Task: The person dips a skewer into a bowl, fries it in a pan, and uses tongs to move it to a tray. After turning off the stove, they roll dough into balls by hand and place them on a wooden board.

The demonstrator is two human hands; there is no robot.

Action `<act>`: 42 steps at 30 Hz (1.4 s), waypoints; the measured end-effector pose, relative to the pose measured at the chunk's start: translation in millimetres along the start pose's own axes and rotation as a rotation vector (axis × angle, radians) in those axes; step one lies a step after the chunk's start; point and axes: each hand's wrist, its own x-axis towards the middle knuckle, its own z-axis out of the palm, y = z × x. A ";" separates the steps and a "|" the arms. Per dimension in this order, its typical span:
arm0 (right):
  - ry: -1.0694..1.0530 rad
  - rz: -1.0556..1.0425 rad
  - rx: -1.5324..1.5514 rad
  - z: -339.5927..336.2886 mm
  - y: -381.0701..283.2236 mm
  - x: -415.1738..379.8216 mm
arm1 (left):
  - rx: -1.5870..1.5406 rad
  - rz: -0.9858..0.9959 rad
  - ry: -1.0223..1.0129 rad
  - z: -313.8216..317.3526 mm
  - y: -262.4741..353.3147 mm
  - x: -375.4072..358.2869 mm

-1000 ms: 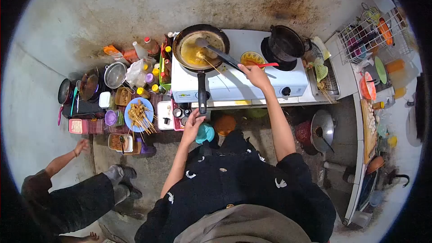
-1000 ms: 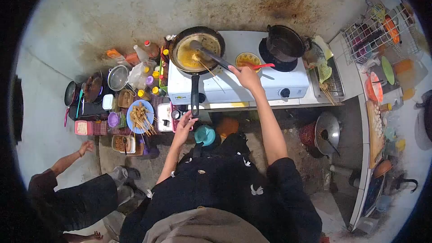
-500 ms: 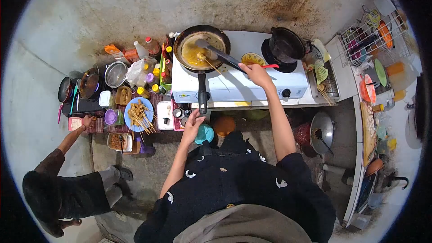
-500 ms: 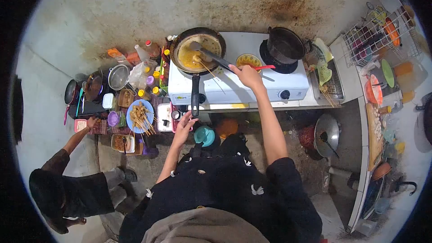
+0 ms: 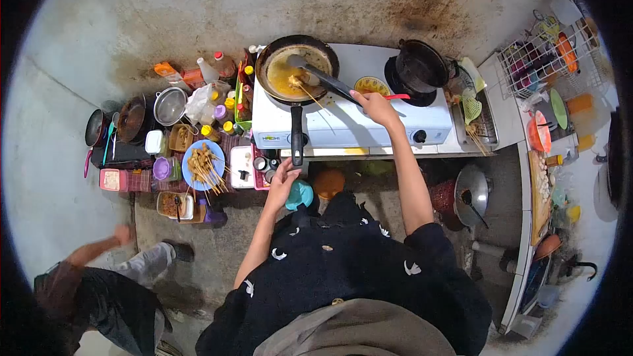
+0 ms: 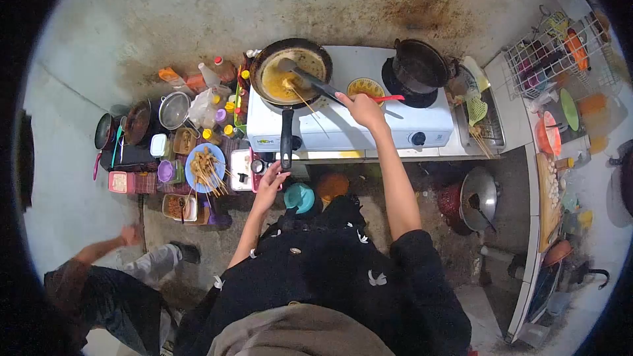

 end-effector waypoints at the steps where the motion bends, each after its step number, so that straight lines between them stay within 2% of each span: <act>1: -0.069 0.007 0.041 -1.8 -2.3 0.1 | -0.001 0.002 0.004 -0.3 -0.7 1.1; 4: 0.040 0.017 0.089 0.7 -5.8 -1.7 | 0.008 0.017 0.002 -0.6 -4.1 0.4; 8: -0.013 -0.027 -0.006 3.5 2.5 2.7 | 0.004 0.020 0.005 -0.7 -1.9 -0.8; 11: -0.027 0.012 0.136 0.3 -1.4 -2.3 | -0.009 0.019 0.000 -0.8 -3.8 -0.5; 14: 0.035 0.033 -0.008 4.5 3.7 -0.9 | -0.006 0.019 0.002 0.0 -1.8 -2.6; 17: -0.087 0.050 0.092 3.4 4.9 -0.5 | -0.002 0.026 0.003 -0.5 -4.4 -0.3; 19: 0.067 0.024 0.061 5.4 1.3 -3.9 | 0.003 0.028 0.002 -1.0 -5.2 -1.4; 20: 0.068 0.027 0.063 4.7 2.0 -3.7 | 0.011 0.024 -0.001 -1.2 -5.4 -1.5; 22: -0.083 0.026 0.021 -0.5 0.8 -1.7 | 0.021 0.023 -0.010 -0.3 -2.1 -1.3; 26: -0.013 0.066 0.105 -0.6 -5.2 -7.2 | 0.004 0.020 0.003 -1.8 -8.0 -0.4; 29: 0.022 0.018 0.001 5.1 6.3 0.3 | -0.013 0.036 -0.010 -3.4 -10.3 0.6; 31: -0.085 0.022 0.138 5.5 8.9 3.2 | -0.026 0.040 -0.006 -3.2 -9.3 1.2; 32: -0.059 0.028 0.180 7.2 9.8 4.5 | -0.014 0.030 -0.006 -3.3 -9.3 1.3; 35: -0.008 0.053 0.023 6.3 5.3 3.3 | -0.003 0.021 -0.009 -4.9 -11.2 1.2; 39: -0.100 0.036 0.113 2.8 2.7 2.4 | -0.001 0.007 -0.012 -4.7 -9.4 2.0; 42: -0.011 0.066 0.096 2.5 -3.1 -3.5 | -0.022 0.034 -0.002 -2.4 -7.8 0.7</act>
